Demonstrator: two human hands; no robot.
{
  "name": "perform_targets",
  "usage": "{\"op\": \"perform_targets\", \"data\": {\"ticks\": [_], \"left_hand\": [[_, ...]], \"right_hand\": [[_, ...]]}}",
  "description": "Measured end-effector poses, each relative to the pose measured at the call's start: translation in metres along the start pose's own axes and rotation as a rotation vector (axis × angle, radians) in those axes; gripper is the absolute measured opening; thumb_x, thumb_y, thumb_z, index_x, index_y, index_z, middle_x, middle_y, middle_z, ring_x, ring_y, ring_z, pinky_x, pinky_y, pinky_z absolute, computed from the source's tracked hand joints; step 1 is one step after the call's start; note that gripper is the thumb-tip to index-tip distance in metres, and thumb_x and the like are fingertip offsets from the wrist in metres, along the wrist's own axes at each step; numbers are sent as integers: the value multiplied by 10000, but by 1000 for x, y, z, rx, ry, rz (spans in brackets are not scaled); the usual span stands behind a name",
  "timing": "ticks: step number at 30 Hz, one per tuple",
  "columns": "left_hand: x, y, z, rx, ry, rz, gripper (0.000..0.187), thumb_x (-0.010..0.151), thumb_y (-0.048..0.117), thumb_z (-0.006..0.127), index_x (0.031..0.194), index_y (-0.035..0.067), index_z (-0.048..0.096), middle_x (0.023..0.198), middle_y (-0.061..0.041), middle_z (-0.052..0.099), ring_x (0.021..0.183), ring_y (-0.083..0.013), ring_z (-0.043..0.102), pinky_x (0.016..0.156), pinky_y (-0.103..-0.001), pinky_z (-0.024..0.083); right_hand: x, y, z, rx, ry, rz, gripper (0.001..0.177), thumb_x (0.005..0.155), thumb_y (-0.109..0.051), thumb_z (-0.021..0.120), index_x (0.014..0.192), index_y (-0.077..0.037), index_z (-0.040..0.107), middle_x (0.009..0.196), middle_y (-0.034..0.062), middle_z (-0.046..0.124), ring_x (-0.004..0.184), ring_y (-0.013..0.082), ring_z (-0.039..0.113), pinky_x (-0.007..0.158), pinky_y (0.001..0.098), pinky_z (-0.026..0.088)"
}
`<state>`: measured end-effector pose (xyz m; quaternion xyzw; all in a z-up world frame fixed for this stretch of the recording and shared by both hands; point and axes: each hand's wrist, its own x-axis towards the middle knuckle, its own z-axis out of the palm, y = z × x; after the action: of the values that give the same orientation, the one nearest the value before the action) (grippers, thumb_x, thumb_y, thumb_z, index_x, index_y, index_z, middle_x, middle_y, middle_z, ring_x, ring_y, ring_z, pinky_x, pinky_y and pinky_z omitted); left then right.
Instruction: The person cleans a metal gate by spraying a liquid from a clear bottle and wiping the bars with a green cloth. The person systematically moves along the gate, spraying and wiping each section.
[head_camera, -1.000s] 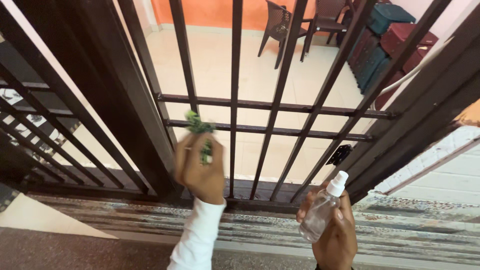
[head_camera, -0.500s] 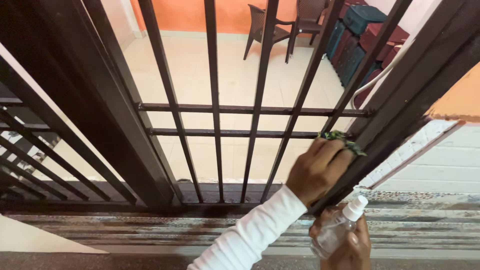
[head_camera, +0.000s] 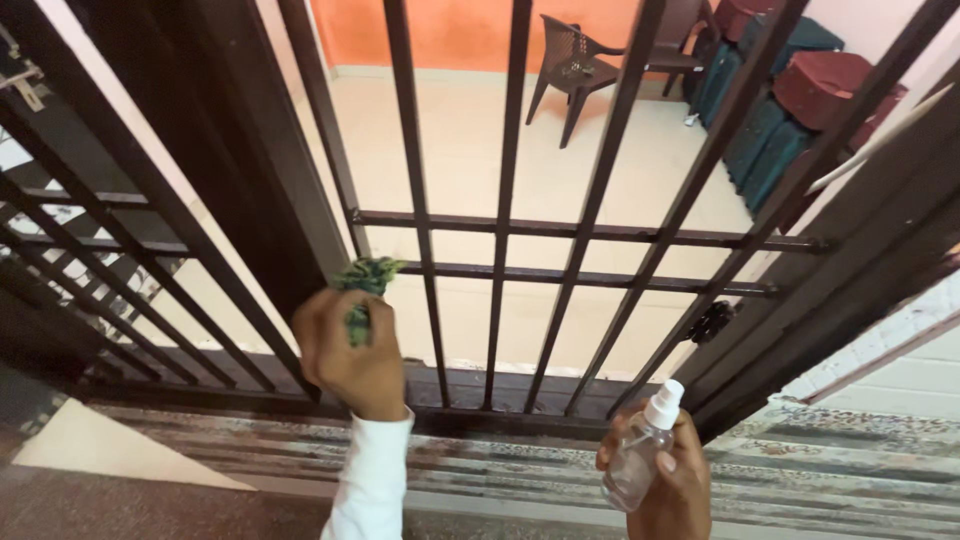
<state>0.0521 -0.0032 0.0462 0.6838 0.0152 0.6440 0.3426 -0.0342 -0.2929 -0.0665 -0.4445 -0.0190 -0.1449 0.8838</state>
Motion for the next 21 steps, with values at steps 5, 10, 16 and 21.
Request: {"op": "perform_targets", "data": {"ticks": [5,10,16,21], "left_hand": [[-13,12,14,-106,-13,-25,241,792,-73,799,975,49,701,1058,-99,674,982,-254,683,824,-340,593],[-64,104,72,-505,-235,114,252,829,-38,779,1028,49,653,1041,-87,662,975,-235,658,790,-343,589],[-82,197,106,-681,-494,398,211,873,-37,768,1064,-8,682,1095,-122,618,990,-291,616,857,-364,577],[-96,192,117,-645,-498,428,157,938,-9,759,1071,2,676,1072,-111,628,939,-245,629,770,-328,577]], "right_hand": [[-4,5,3,20,-53,10,656,765,-324,777,1264,17,523,1003,221,626,738,335,673,632,453,577],[-13,-3,-24,32,-25,-26,694,747,-327,800,1286,6,515,1019,221,618,785,348,689,637,467,593],[-29,-23,-62,25,68,-113,665,787,-310,763,1313,10,510,1031,247,622,795,360,694,627,487,599],[-37,-35,-72,13,96,-156,675,789,-304,761,1333,2,502,1022,221,626,793,362,696,641,485,604]]}}
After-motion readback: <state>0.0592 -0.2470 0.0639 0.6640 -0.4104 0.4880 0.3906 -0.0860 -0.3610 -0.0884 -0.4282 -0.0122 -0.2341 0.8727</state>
